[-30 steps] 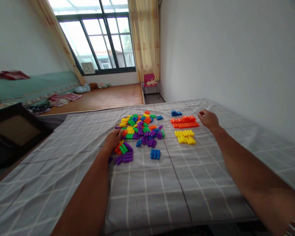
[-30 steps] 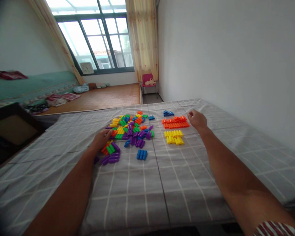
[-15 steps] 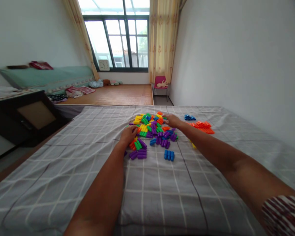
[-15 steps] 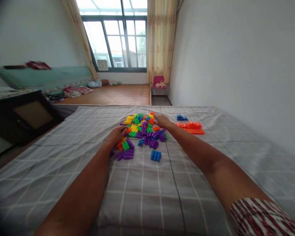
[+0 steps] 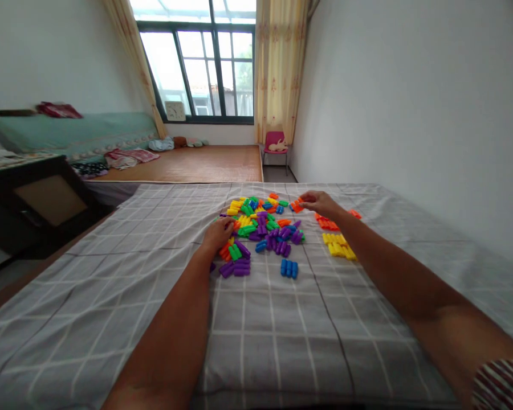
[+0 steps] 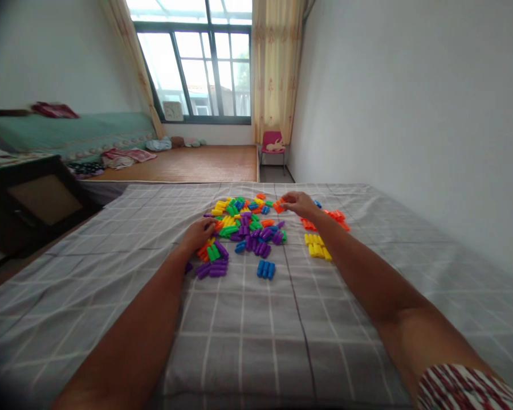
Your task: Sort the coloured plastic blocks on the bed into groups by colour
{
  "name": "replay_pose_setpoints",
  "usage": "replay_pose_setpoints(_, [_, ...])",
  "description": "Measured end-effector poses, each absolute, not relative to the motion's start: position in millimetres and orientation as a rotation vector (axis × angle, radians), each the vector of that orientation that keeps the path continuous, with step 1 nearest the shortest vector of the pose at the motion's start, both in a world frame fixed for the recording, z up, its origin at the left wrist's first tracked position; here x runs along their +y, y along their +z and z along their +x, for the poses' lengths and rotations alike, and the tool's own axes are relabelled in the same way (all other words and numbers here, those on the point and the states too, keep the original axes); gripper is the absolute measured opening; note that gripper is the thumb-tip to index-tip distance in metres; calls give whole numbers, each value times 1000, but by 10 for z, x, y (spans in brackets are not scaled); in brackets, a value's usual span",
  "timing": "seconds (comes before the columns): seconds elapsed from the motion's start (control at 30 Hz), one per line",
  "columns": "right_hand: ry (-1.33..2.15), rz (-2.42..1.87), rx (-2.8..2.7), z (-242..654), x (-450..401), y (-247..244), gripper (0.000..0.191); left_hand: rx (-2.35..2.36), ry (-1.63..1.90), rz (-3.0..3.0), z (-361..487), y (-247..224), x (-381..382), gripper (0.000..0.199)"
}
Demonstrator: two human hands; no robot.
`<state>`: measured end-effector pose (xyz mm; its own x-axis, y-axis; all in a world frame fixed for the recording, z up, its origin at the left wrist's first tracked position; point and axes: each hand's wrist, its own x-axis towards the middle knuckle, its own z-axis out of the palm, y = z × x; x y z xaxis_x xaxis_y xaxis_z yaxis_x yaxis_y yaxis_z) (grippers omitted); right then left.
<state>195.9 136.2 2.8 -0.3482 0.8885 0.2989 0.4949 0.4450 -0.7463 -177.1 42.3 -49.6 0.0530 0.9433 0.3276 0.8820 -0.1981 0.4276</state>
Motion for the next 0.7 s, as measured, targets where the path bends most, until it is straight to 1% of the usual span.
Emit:
replay_pose_setpoints(0.13, [769,-1326,-1686,2874,1173,69,47,1919,838,2192,-1796,-497,449,34])
replay_pose_setpoints(0.2, [772,-1438,-1569,3252,1089,30,45,1917,845,2199,-1808,-501,461,35])
replay_pose_setpoints(0.3, [776,-1606,-1471,3637,1005,-79,39,1916,848,2191,-1818,-501,466,37])
replay_pose_setpoints(0.5, [685,-1821,-1450,3969,1009,-320,29,1955,814,2169,-1807,-453,451,37])
replay_pose_setpoints(0.7, [617,-1816,-1533,4025,1131,-537,28,1949,824,2165,-1800,-426,444,38])
